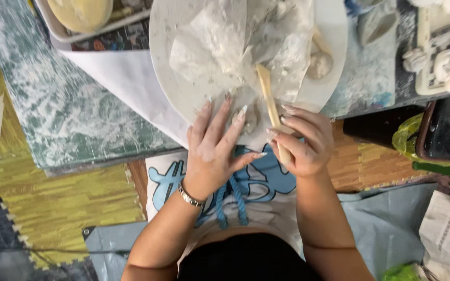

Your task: The person shapes small pieces of grey clay into spherical forms on a white plate. They use a wooden stick to smooth the surface and refine the shape of the clay balls, occasionally rolling them between their palms. The workspace is cluttered with various craft supplies and other clay pieces.

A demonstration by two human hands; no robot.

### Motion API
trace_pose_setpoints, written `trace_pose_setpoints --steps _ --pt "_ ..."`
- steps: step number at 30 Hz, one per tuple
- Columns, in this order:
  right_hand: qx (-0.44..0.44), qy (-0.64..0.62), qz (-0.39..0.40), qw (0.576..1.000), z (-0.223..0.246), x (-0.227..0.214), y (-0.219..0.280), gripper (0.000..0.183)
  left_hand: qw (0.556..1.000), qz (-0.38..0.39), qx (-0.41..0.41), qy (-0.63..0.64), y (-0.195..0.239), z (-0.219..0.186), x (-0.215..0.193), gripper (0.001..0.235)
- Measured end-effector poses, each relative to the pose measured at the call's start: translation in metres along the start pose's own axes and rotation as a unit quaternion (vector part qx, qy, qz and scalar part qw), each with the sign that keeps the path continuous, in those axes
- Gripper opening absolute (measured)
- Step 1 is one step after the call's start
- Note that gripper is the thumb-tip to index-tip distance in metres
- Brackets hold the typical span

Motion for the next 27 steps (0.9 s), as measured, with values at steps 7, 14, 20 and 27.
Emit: trace_pose_setpoints --steps 7,14,20,27 --pt "0.081 -0.055 -0.178 0.979 0.0 -0.023 0.008 0.013 0.999 -0.013 -0.024 0.03 -0.003 -0.002 0.0 0.091" --pt "0.173 0.109 0.035 0.978 -0.019 0.006 -0.004 0.047 0.999 0.016 -0.032 0.038 -0.003 -0.001 -0.001 0.089" --pt "0.176 0.196 0.116 0.958 0.0 0.035 0.008 0.08 0.998 0.015 -0.038 0.045 0.0 -0.001 0.001 0.086" --pt "0.228 0.124 0.123 0.958 0.027 0.039 0.006 0.07 0.998 0.001 -0.044 0.037 -0.001 -0.003 0.002 0.078"
Point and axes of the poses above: each hand's wrist, its own y-axis away from the middle knuckle, its own x-axis out of the palm, z = x × y, the point moved 4 cm from there along -y, towards the middle knuckle, and after that the axes turned 13 degrees about -y, right-handed, at the moved point
